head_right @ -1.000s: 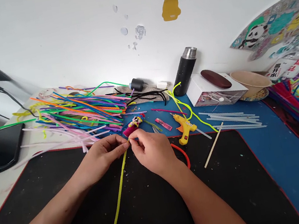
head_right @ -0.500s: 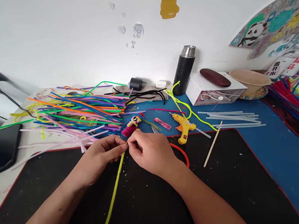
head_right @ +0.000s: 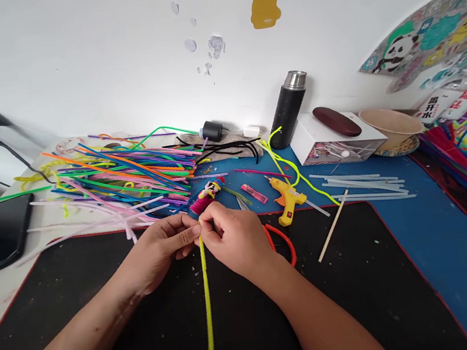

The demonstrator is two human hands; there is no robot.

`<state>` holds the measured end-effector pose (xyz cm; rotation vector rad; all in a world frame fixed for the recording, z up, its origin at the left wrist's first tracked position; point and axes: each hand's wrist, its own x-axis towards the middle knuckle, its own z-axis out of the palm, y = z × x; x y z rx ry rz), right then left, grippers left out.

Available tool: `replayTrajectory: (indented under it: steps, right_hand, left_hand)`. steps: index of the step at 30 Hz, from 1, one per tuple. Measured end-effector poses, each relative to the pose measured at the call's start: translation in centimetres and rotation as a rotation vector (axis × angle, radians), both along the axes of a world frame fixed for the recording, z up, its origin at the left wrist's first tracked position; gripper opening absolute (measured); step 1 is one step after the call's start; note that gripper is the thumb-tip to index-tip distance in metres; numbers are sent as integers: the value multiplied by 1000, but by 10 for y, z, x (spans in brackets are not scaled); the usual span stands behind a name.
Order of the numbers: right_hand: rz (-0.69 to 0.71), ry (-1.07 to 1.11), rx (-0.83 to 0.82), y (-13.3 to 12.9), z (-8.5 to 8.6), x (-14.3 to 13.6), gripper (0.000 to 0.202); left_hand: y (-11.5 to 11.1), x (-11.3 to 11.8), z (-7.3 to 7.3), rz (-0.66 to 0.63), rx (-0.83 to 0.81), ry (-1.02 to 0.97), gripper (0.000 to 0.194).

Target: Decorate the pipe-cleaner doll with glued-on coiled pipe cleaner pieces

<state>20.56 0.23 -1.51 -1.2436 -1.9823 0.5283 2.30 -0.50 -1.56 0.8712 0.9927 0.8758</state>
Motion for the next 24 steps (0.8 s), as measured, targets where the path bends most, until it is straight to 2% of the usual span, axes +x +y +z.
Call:
replayTrajectory:
  steps: [10,16,24]
  right_hand:
    - [127,180,-378,8,13,10,20]
    - [212,400,-606,12,17,12,25]
    - [289,533,-748,13,13,15,29]
  left_hand:
    - [2,-8,8,-58,174,221,40]
    - [4,-8,18,-76,155,224,45]
    - [4,-11,16,-108,48,107,36]
